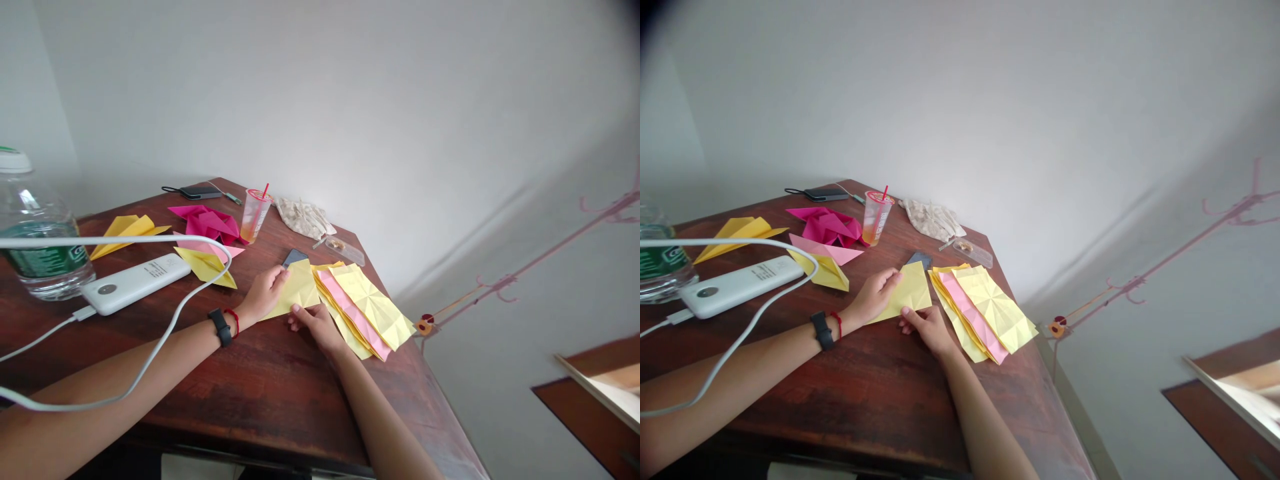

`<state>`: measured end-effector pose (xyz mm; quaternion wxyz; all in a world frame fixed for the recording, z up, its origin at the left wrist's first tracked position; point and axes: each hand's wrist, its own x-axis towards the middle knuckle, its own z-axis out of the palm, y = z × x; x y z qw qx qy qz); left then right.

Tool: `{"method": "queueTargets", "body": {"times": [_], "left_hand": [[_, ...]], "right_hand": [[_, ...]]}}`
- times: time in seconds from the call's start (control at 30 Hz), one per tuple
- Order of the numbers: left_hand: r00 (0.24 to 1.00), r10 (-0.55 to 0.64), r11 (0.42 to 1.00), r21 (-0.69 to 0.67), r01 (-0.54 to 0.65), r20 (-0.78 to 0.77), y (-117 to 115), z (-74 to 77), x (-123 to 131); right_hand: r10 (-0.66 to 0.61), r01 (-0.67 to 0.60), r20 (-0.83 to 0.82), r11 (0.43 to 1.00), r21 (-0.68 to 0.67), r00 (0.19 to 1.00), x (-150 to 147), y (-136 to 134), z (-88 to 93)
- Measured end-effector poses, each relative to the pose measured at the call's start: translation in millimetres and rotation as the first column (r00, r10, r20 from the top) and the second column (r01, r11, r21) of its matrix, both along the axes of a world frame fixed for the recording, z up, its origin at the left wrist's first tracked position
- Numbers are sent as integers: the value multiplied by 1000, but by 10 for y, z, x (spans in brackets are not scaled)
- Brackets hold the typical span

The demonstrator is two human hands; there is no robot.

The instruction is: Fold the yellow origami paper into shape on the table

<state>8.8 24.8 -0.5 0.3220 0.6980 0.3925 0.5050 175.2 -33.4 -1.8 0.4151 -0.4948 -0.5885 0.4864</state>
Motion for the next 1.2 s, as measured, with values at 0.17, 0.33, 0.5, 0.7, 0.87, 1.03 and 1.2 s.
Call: {"method": "queueTargets", "body": {"times": [0.17, 0.33, 0.5, 0.7, 0.87, 1.03, 1.2], "left_hand": [[996, -71, 997, -27, 73, 52, -36, -9, 29], [958, -249, 935, -224, 276, 143, -85, -14, 54], [911, -390, 867, -279, 413, 135, -81, -63, 71], [897, -431, 857, -269, 440, 93, -98, -28, 49], [885, -457, 852, -243, 464, 88, -93, -36, 43], [898, -432, 863, -248, 440, 88, -84, -51, 50], [904, -422, 866, -264, 425, 71, -66, -69, 51]], "right_hand": [[-53, 53, 5, 997, 50, 999, 11, 26, -70], [-210, 215, -53, 967, 135, 976, 73, 98, -104], [-346, 371, -155, 913, 172, 925, 97, 134, -81], [-271, 298, -244, 951, 81, 931, 88, 128, -93], [-79, 87, -204, 996, 31, 976, 61, 92, -101], [-38, 43, -82, 998, 55, 996, 54, 57, -52], [-63, 63, -5, 994, 91, 998, 41, 30, 11]]}}
